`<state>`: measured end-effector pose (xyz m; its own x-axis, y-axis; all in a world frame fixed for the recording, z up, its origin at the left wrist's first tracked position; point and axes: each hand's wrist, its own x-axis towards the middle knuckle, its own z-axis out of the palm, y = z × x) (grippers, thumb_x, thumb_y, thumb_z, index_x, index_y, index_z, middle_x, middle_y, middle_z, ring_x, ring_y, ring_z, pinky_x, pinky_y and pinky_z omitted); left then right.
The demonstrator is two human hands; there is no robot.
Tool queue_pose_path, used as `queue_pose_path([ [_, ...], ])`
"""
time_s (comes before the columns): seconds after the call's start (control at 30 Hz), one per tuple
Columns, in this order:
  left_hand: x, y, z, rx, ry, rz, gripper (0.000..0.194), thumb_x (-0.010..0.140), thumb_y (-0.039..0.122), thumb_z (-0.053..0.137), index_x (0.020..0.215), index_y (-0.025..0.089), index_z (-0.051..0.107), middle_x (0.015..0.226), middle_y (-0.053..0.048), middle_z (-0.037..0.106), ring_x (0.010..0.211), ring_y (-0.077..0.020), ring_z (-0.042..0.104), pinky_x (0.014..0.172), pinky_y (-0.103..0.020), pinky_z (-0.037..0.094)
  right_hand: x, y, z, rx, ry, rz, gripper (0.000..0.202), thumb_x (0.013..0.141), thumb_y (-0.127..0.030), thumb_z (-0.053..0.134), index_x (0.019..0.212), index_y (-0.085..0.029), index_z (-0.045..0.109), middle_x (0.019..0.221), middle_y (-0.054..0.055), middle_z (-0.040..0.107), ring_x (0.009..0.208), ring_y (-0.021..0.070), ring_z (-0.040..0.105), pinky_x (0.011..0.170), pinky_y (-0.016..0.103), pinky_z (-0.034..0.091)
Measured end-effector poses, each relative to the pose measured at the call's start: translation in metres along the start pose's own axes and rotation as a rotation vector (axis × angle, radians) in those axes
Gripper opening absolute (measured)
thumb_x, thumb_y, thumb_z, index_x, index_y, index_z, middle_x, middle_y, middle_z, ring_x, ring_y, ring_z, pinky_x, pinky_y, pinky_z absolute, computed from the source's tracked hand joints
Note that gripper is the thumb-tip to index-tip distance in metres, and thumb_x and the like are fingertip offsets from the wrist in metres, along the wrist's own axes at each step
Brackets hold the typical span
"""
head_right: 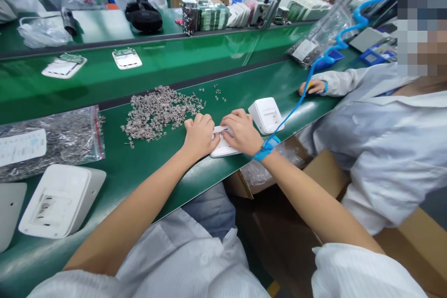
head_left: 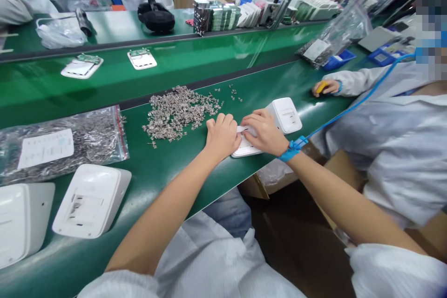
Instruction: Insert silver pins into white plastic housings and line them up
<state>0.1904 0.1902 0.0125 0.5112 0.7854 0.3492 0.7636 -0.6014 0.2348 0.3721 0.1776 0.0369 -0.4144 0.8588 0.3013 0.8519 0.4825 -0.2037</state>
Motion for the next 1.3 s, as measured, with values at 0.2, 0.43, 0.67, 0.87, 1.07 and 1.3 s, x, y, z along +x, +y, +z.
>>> queue_pose_path([
  [0.2,0.001,-0.001,-0.001,-0.035,-0.045,-0.052,0.014,0.093,0.031,0.051,0.095,0.018,0.058,0.108,-0.011,0.060,0.107,-0.0278,0.048,0.078,-0.043,0.032,0.001,-0.002,0.002,-0.003,-0.006,0.021,0.019,0.083,-0.022,0.057,0.100,-0.019,0.066,0.109,0.009,0.070,0.111,0.0331,0.050,0.090,0.047,0.036],
  [0.43,0.000,-0.001,-0.002,-0.067,-0.060,-0.108,0.016,0.091,0.035,0.055,0.098,0.021,0.058,0.111,-0.010,0.059,0.109,-0.0284,0.045,0.083,-0.045,0.035,-0.015,-0.013,-0.009,-0.157,0.113,-0.009,0.015,0.090,-0.030,0.061,0.098,-0.021,0.071,0.105,0.008,0.069,0.107,0.0318,0.049,0.088,0.047,0.037],
  [0.67,-0.002,0.001,-0.003,-0.076,-0.026,-0.062,0.014,0.094,0.031,0.052,0.096,0.022,0.062,0.114,-0.011,0.060,0.112,-0.0292,0.044,0.084,-0.047,0.033,-0.026,-0.018,-0.001,-0.101,0.134,-0.045,0.019,0.096,-0.028,0.058,0.089,-0.024,0.076,0.094,0.005,0.070,0.092,0.0234,0.054,0.077,0.040,0.041],
  [0.87,-0.001,0.001,-0.002,-0.068,-0.004,-0.008,0.018,0.095,0.027,0.049,0.090,0.021,0.064,0.110,-0.011,0.062,0.111,-0.0298,0.045,0.081,-0.048,0.030,-0.026,-0.016,0.002,-0.068,0.128,-0.047,0.019,0.096,-0.025,0.058,0.093,-0.024,0.077,0.094,0.006,0.070,0.093,0.0239,0.056,0.077,0.041,0.043],
  [1.07,0.002,0.001,-0.003,-0.087,-0.025,-0.010,0.021,0.095,0.027,0.046,0.090,0.022,0.066,0.110,-0.011,0.062,0.111,-0.0301,0.045,0.081,-0.048,0.029,-0.027,-0.017,0.002,-0.085,0.119,-0.039,0.021,0.097,-0.024,0.056,0.099,-0.025,0.077,0.099,0.007,0.070,0.097,0.0250,0.056,0.080,0.043,0.043],
  [1.3,0.003,0.003,-0.003,-0.076,-0.023,0.003,0.023,0.095,0.025,0.043,0.088,0.022,0.065,0.106,-0.010,0.063,0.110,-0.0304,0.047,0.079,-0.048,0.027,-0.024,-0.018,0.000,-0.138,0.056,-0.037,0.023,0.098,-0.021,0.051,0.093,-0.022,0.073,0.100,0.007,0.070,0.096,0.0253,0.054,0.076,0.042,0.037],
])
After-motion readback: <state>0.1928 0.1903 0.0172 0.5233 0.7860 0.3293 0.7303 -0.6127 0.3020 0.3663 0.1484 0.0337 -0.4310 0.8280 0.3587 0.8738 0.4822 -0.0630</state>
